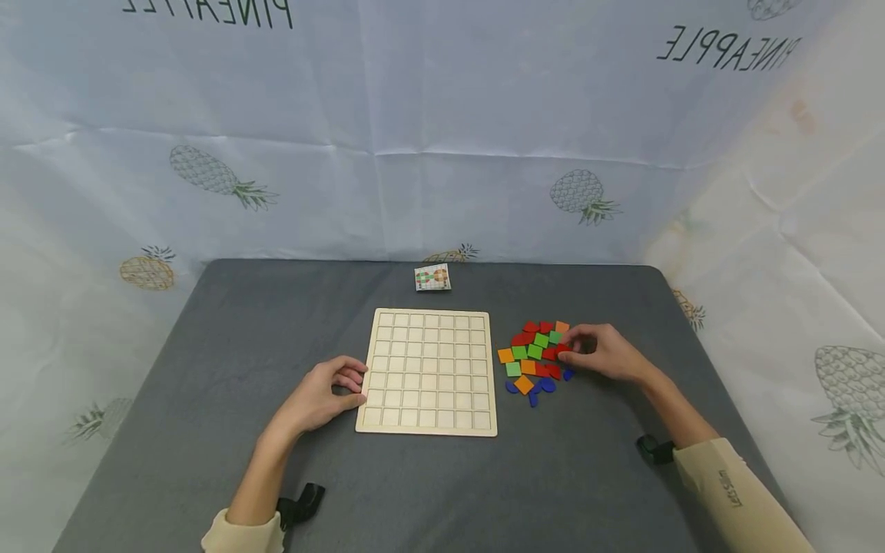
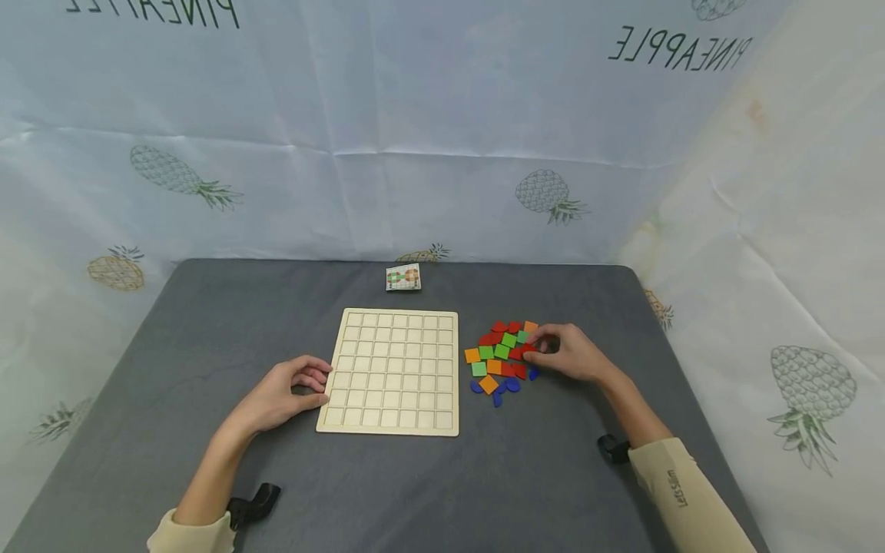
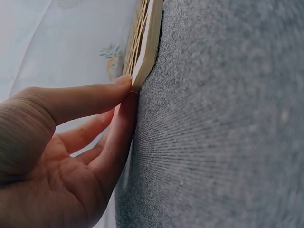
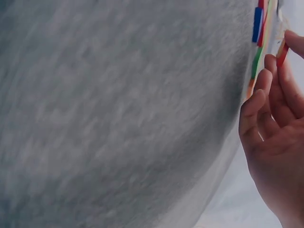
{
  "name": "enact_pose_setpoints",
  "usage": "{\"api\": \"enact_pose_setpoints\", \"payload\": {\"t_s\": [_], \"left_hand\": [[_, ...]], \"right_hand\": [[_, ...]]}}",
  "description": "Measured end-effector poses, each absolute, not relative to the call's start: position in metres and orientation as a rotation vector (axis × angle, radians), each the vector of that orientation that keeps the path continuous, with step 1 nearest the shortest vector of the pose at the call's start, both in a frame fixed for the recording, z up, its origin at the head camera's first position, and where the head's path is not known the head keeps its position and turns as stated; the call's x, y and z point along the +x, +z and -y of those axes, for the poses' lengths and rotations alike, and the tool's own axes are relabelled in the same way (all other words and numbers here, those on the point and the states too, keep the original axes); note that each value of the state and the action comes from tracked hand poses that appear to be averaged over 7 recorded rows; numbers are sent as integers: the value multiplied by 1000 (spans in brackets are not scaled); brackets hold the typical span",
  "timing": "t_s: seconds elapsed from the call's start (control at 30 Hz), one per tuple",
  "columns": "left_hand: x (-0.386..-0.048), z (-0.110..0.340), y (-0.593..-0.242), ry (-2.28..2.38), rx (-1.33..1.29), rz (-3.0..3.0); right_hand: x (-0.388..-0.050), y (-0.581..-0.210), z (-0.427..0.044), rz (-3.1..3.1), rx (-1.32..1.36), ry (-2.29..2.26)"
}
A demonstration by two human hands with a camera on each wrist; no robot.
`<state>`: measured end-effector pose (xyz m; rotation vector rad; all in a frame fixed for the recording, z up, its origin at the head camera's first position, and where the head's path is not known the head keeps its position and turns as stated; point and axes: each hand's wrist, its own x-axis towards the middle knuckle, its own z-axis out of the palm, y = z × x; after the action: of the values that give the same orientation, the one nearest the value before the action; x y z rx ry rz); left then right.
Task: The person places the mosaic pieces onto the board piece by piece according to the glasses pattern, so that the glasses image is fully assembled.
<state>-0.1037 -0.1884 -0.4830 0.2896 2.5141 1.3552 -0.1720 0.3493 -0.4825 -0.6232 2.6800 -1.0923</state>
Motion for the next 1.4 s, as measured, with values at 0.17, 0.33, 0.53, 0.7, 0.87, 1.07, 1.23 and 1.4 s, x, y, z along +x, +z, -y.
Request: {"api": "enact_pose_setpoints", "payload": {"t_s": [0.17, 0.33, 0.53, 0.7, 0.87, 1.07, 1.23, 1.4], "left_hand": [[-104, 187, -483, 1362, 287, -2524], [-103, 186, -482, 1361, 270, -2530], [-102, 185, -481, 1354, 254, -2535], [-102, 185, -480, 1357, 246, -2533], [-101, 185, -481, 1351, 243, -2543], [-100, 185, -481, 1349, 237, -2543], [-100, 183, -480, 1346, 226, -2542], [-101, 183, -480, 1338, 216, -2547]], "right_hand": [[-172, -476, -339, -2673, -600, -1139], [-173, -470, -325, -2598, -616, -1255], [-177, -467, -312, -2534, -590, -1350], [-181, -464, -300, -2472, -573, -1415], [-185, -460, -283, -2393, -557, -1466], [-191, -458, -265, -2330, -589, -1502], [-195, -459, -250, -2339, -602, -1475], [-200, -462, -238, -2362, -588, -1433]]}}
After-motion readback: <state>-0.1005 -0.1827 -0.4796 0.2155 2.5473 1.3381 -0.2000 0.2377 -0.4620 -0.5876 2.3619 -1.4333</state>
